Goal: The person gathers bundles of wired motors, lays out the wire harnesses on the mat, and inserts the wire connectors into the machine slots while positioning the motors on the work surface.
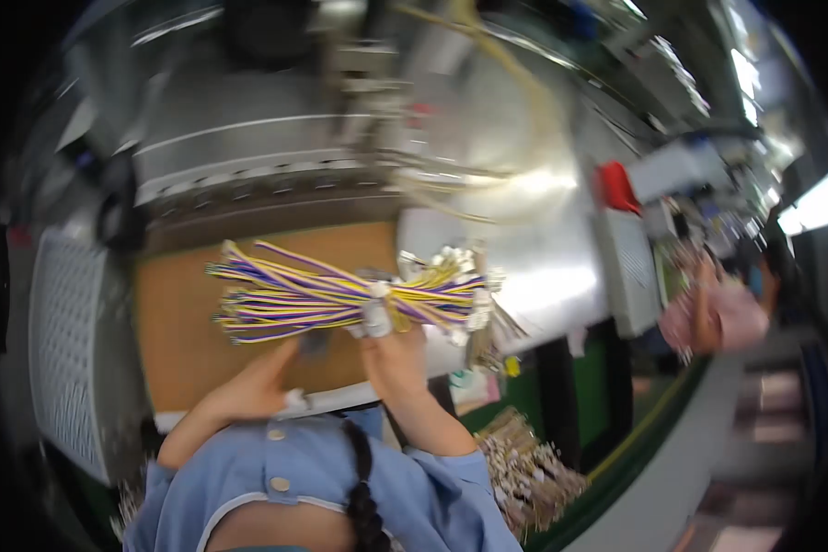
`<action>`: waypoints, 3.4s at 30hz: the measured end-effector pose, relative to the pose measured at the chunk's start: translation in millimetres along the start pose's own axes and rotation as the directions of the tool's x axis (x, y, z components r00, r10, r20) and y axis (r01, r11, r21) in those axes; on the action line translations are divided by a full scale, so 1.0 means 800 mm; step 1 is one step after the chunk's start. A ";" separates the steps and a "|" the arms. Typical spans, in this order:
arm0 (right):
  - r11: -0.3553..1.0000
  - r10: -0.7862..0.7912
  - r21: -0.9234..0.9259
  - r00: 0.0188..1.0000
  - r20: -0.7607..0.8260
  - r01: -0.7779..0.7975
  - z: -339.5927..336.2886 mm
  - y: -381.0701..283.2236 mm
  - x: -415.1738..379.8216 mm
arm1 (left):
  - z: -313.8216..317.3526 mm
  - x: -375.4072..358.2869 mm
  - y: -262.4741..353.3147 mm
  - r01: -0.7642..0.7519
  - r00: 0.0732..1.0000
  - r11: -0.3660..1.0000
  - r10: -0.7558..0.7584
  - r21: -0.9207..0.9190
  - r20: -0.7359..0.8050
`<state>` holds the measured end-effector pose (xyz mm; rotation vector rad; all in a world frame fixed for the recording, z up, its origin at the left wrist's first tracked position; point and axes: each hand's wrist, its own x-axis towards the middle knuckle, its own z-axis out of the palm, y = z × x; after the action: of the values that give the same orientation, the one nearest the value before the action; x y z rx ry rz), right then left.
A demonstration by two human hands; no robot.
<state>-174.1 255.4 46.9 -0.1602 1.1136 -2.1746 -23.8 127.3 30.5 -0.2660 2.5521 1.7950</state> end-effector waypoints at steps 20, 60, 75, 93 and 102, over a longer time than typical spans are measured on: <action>0.158 -0.195 -0.329 0.356 0.914 0.931 0.164 0.128 0.018 | -0.110 -0.071 -0.042 -0.750 0.298 0.491 -0.346 -0.442 -0.890; 0.894 -0.108 -0.406 0.970 0.220 0.192 0.030 -0.012 0.074 | -0.106 -0.060 -0.019 -0.475 0.736 0.663 -0.062 -0.579 -0.674; 0.354 0.040 -0.755 0.798 0.602 0.552 -0.001 -0.033 0.061 | -0.050 0.003 -0.051 -0.503 0.696 0.609 -0.136 -0.614 -0.705; -0.484 0.305 -0.217 0.396 0.866 0.848 0.101 0.120 0.091 | -0.067 -0.060 -0.014 0.029 0.875 0.834 0.245 0.551 -0.417; -0.712 0.195 -0.149 0.398 0.896 0.686 0.102 0.061 0.059 | -0.081 -0.058 -0.043 0.387 0.786 0.376 0.343 0.842 -0.514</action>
<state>-152.7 151.3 52.5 -2.6853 2.4300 -0.0748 32.7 61.4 25.4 -0.9491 3.4247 -0.1677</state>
